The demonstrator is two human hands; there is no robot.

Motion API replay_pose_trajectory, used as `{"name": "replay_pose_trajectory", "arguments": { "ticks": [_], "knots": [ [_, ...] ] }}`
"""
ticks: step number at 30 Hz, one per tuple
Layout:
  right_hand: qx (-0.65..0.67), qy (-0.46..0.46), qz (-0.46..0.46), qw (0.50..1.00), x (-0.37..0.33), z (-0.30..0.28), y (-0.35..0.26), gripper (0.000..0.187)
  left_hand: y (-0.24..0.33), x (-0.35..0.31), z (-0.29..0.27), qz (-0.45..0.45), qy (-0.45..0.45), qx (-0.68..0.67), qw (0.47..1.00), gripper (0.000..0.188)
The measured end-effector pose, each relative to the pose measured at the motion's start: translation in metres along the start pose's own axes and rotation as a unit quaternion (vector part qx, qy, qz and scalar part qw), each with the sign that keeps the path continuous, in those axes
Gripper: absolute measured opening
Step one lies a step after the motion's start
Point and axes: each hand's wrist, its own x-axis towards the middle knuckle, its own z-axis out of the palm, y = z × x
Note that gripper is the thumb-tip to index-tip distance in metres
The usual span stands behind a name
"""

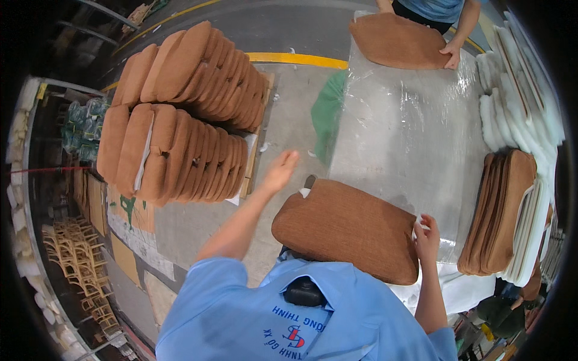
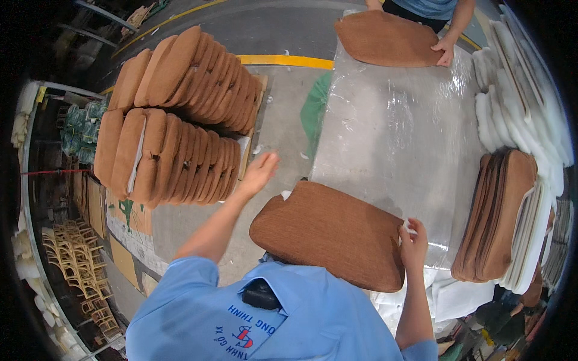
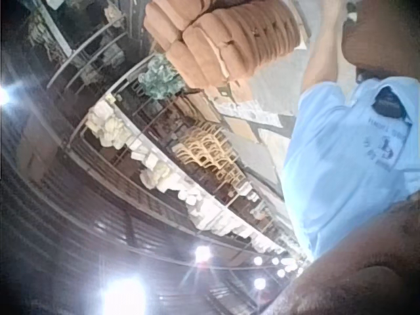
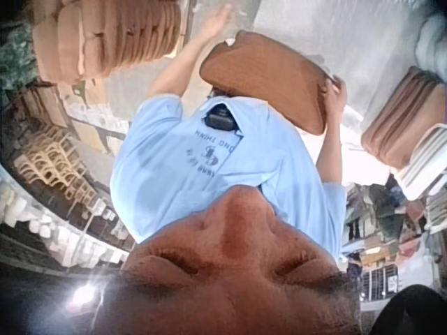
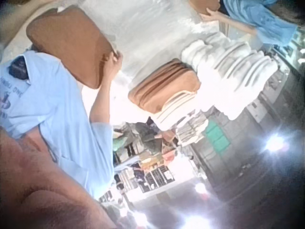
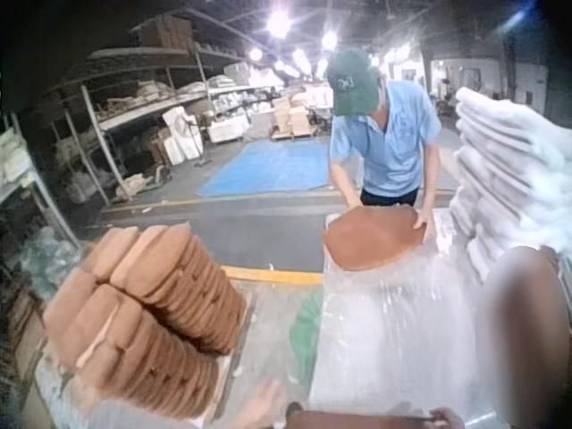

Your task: The person folds brown and white cushion covers by hand, aligning edges and stacking them on a plastic-wrapped table. The person also stacks folded brown cushions on a nearby pile.

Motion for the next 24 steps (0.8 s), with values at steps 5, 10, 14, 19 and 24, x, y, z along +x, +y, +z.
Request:
{"name": "replay_pose_trajectory", "arguments": {
  "ticks": [5, 10, 14, 19, 24],
  "knots": [
    [0.043, -0.115, 0.296, 0.947, -0.046, -0.043, 0.0, 0.053, -0.008, -0.1, -0.064, -0.294, -0.228, -0.052, 0.927, 0.072],
    [0.243, -0.175, 0.356, 0.885, -0.044, -0.015, 0.019, 0.059, -0.006, -0.119, -0.021, -0.35, -0.214, -0.251, 0.877, 0.066],
    [0.182, -0.169, 0.403, 0.881, -0.026, -0.004, 0.018, 0.053, 0.016, -0.093, -0.01, -0.362, -0.224, -0.212, 0.88, 0.06],
    [0.155, -0.145, 0.407, 0.889, -0.018, 0.005, 0.025, 0.059, -0.01, -0.057, 0.019, -0.338, -0.215, -0.185, 0.898, 0.057],
    [0.158, -0.133, 0.386, 0.899, -0.014, 0.012, 0.028, 0.06, -0.042, -0.021, 0.039, -0.308, -0.186, -0.055, 0.931, 0.057]
  ]
}}
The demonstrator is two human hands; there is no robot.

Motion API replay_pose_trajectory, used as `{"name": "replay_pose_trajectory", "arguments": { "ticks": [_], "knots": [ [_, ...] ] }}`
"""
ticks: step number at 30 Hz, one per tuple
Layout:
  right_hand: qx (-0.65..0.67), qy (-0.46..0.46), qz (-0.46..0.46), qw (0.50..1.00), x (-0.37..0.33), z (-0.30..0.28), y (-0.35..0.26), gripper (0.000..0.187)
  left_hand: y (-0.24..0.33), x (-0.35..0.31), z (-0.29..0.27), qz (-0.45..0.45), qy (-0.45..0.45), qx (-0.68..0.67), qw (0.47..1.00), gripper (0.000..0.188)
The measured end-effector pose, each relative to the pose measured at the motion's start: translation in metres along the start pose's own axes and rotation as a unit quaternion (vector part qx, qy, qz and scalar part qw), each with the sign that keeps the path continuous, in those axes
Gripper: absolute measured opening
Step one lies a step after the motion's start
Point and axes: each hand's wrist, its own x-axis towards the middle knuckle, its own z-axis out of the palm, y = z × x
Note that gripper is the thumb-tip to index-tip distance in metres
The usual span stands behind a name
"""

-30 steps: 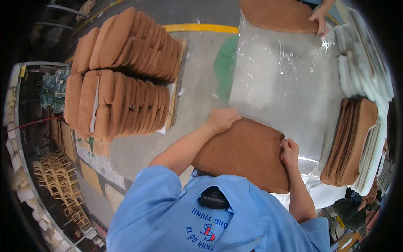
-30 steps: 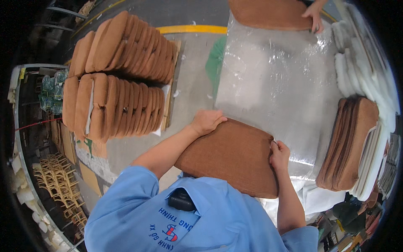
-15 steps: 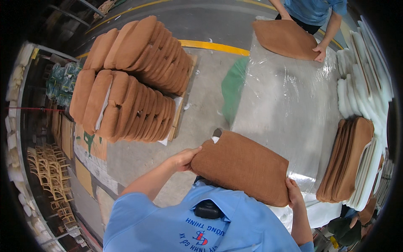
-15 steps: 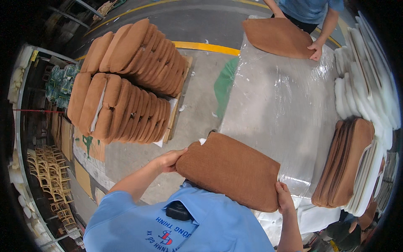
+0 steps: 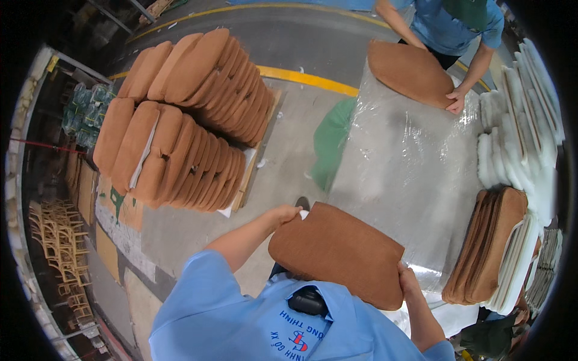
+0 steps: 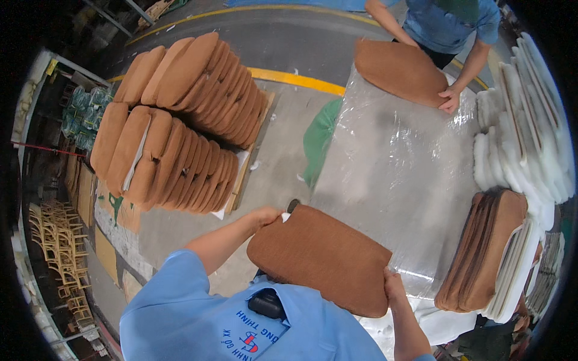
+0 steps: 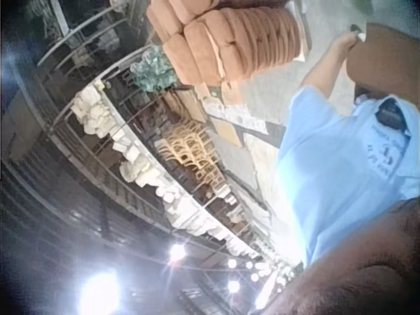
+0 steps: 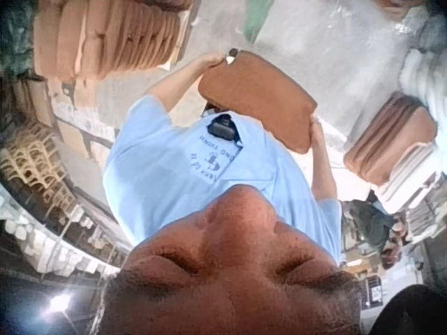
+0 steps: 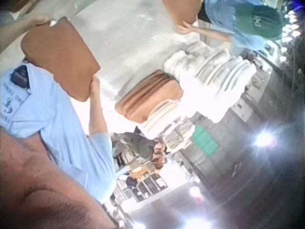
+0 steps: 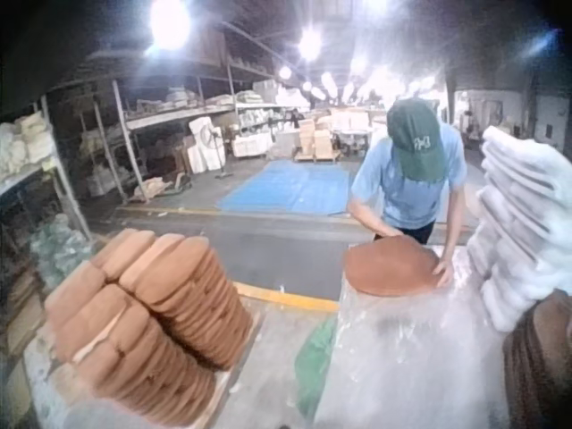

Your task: The person folds brown and white cushion covers by hand, aligning edges and stacking them on a plastic-wrapped table. The person also stacks folded brown cushions on a nearby pile.

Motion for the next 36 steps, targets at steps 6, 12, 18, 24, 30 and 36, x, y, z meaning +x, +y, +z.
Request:
{"name": "replay_pose_trajectory", "arguments": {
  "ticks": [6, 12, 18, 24, 30, 36],
  "knots": [
    [0.027, 0.025, -0.103, 0.994, -0.009, -0.006, 0.022, 0.05, 0.016, -0.037, -0.007, 0.065, -0.16, -0.297, 0.939, 0.054],
    [0.306, 0.125, -0.33, 0.884, -0.022, -0.003, 0.044, 0.047, 0.093, -0.153, 0.003, 0.27, -0.218, -0.215, 0.913, 0.062],
    [0.561, -0.01, -0.355, 0.748, -0.024, 0.033, 0.012, 0.065, 0.154, -0.207, 0.028, 0.495, -0.198, -0.121, 0.837, 0.068],
    [0.646, -0.087, -0.361, 0.667, -0.024, 0.098, -0.017, 0.07, 0.151, -0.237, 0.115, 0.673, -0.14, -0.169, 0.706, 0.07],
    [0.42, -0.143, -0.091, 0.891, -0.038, 0.11, 0.005, 0.058, 0.171, -0.259, 0.128, 0.61, -0.129, 0.006, 0.782, 0.077],
    [0.349, 0.071, -0.261, 0.897, -0.054, 0.057, 0.054, 0.035, 0.214, -0.336, 0.138, 0.565, -0.034, 0.449, 0.691, 0.076]
  ]
}}
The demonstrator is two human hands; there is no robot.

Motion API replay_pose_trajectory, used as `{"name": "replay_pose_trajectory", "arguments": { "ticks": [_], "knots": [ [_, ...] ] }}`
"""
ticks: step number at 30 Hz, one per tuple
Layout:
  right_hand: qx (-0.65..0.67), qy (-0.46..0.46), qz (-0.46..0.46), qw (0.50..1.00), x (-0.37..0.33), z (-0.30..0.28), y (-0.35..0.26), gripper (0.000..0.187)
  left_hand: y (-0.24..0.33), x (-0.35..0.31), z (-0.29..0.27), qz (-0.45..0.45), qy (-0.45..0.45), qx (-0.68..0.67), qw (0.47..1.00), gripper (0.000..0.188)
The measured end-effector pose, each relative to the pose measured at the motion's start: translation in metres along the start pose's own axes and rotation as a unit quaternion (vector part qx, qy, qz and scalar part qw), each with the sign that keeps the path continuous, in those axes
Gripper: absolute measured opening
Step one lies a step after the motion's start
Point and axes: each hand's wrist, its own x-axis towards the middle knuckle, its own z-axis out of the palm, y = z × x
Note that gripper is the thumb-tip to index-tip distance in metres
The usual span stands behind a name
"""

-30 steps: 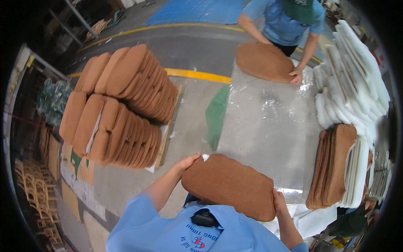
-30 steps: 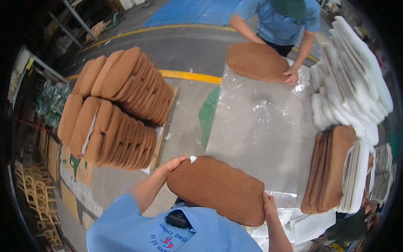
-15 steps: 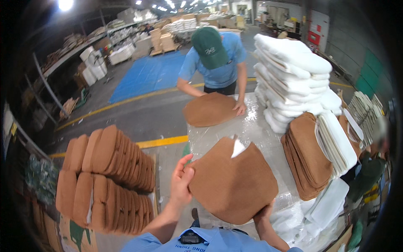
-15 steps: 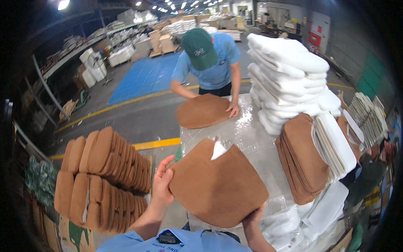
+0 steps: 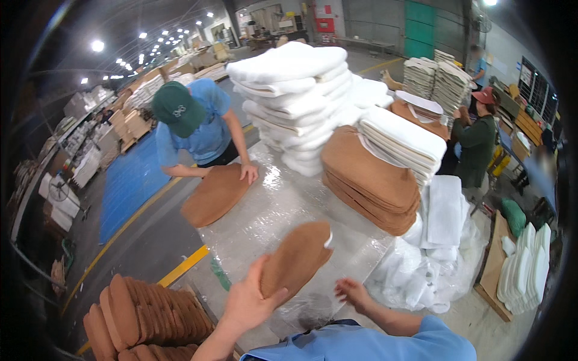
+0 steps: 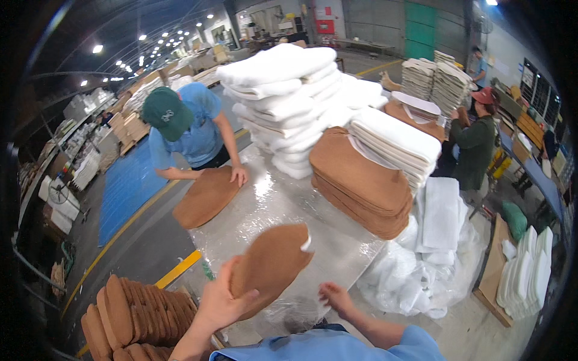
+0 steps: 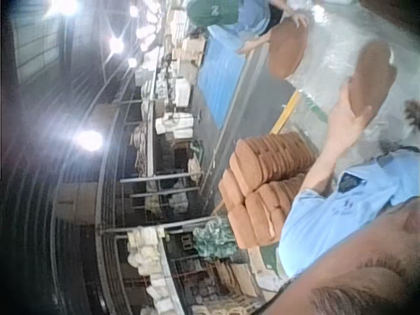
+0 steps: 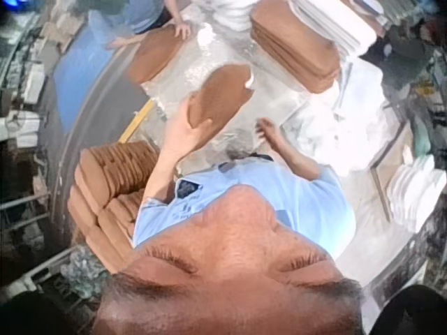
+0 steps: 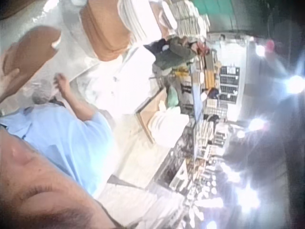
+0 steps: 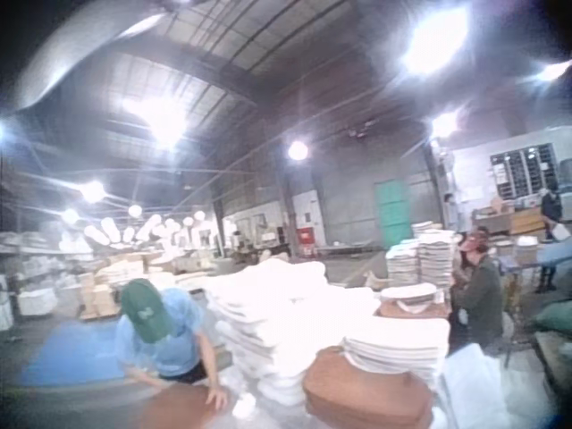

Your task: The person folds brown and white cushion covers by hand, aligning edges and stacking them on a plastic-wrapped table. The person also stacks folded brown cushions on a nearby pile.

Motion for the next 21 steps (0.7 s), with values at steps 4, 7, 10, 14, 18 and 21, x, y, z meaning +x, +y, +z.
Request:
{"name": "replay_pose_trajectory", "arguments": {
  "ticks": [4, 7, 10, 14, 18, 21],
  "knots": [
    [0.048, 0.151, -0.216, 0.964, -0.01, -0.017, -0.063, 0.036, -0.04, 0.014, 0.072, 0.027, -0.125, 0.107, 0.986, 0.075],
    [0.0, 0.14, -0.29, 0.947, -0.021, -0.007, -0.086, 0.035, -0.062, 0.023, 0.143, 0.055, -0.183, 0.096, 0.977, 0.078],
    [-0.108, 0.098, -0.254, 0.956, -0.036, -0.001, -0.062, 0.031, -0.063, 0.016, 0.168, 0.099, -0.254, 0.032, 0.962, 0.083],
    [-0.242, 0.068, -0.243, 0.937, -0.047, -0.002, -0.052, 0.022, -0.154, -0.011, 0.16, 0.068, -0.355, -0.118, 0.925, 0.069],
    [-0.357, -0.006, -0.117, 0.927, -0.01, -0.005, -0.092, 0.026, -0.221, -0.041, 0.148, -0.076, -0.308, 0.015, 0.948, 0.062],
    [-0.555, -0.067, 0.007, 0.829, 0.047, 0.011, -0.119, 0.029, -0.21, -0.013, 0.141, -0.103, -0.325, 0.098, 0.935, 0.058]
  ]
}}
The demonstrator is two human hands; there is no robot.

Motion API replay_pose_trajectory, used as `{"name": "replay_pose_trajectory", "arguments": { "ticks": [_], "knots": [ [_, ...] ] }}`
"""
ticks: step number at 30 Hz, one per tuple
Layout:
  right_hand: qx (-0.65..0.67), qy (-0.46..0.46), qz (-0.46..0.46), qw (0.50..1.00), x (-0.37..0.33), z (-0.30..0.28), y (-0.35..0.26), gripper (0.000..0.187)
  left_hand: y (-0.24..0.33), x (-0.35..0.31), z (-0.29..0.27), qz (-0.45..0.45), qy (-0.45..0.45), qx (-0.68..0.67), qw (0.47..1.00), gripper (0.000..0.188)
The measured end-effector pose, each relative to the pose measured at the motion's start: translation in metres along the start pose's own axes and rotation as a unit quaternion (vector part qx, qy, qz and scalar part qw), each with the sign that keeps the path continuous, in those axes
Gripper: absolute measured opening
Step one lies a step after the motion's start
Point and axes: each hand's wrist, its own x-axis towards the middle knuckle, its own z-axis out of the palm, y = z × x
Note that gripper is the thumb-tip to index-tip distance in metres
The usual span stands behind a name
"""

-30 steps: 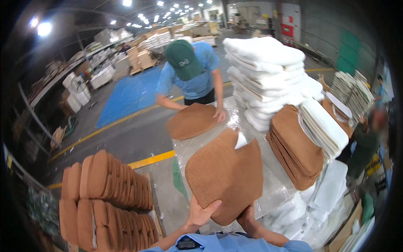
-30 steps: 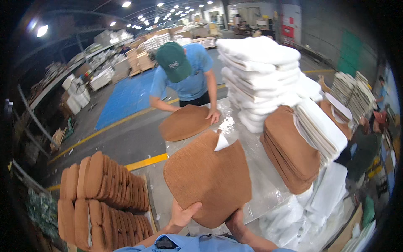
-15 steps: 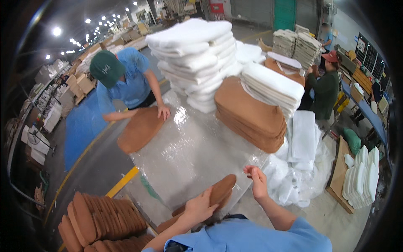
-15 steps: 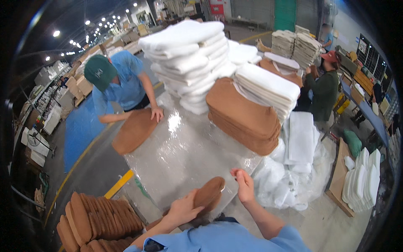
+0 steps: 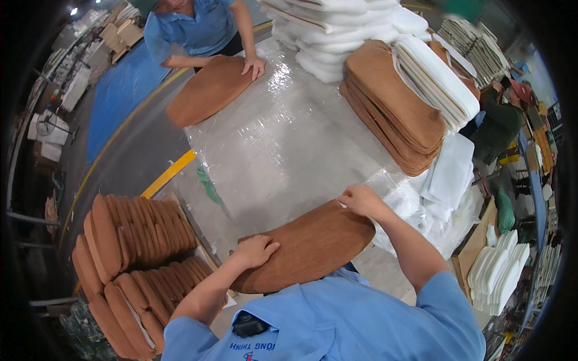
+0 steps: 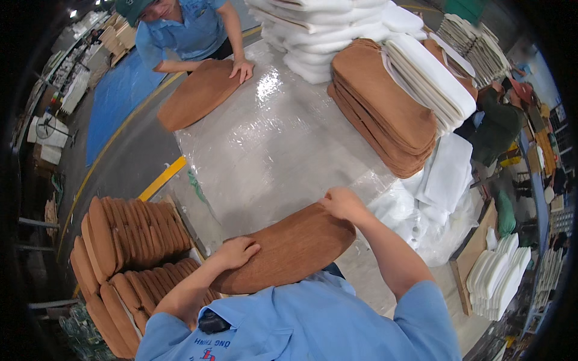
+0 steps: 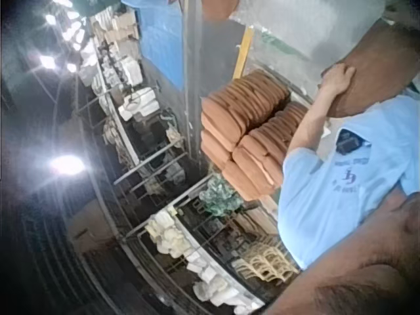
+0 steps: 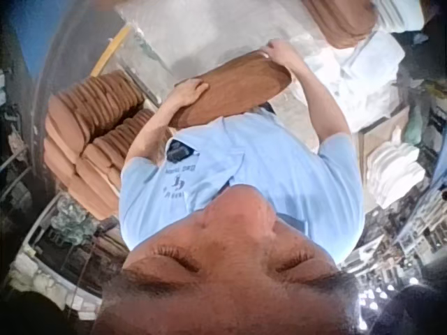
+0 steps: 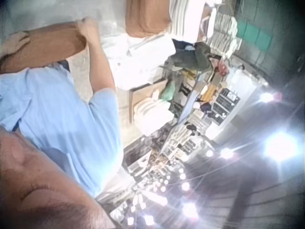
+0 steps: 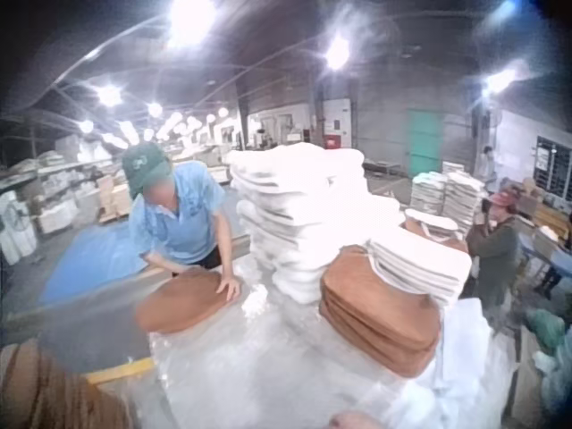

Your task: The person folds brown and white cushion covers by hand, aligning edges and stacking them on a plastic-wrapped table. The person also stacks folded brown cushions on a nearby pile.

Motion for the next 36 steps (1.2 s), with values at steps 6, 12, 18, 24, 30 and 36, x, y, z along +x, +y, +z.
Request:
{"name": "replay_pose_trajectory", "arguments": {
  "ticks": [6, 12, 18, 24, 30, 36],
  "knots": [
    [-0.194, -0.125, -0.002, 0.973, 0.058, 0.032, -0.008, 0.027, 0.016, 0.05, 0.0, 0.04, 0.197, 0.041, 0.979, 0.055],
    [-0.128, 0.065, -0.156, 0.977, 0.047, 0.064, 0.012, 0.023, 0.023, 0.079, 0.006, 0.046, 0.159, -0.01, 0.986, 0.048],
    [0.112, -0.115, 0.096, 0.982, 0.056, 0.048, -0.001, 0.012, 0.02, 0.058, -0.004, -0.001, 0.127, -0.084, 0.988, 0.048],
    [0.209, -0.105, 0.154, 0.96, 0.092, 0.069, -0.009, 0.011, -0.027, 0.041, 0.008, -0.047, 0.124, -0.088, 0.987, 0.048],
    [0.172, 0.015, 0.083, 0.981, 0.095, 0.087, -0.002, 0.019, -0.032, 0.046, 0.023, -0.042, 0.239, -0.095, 0.965, 0.048],
    [0.095, 0.172, -0.125, 0.972, 0.119, 0.109, 0.056, 0.026, -0.039, 0.065, 0.029, -0.022, 0.278, -0.127, 0.952, 0.048]
  ]
}}
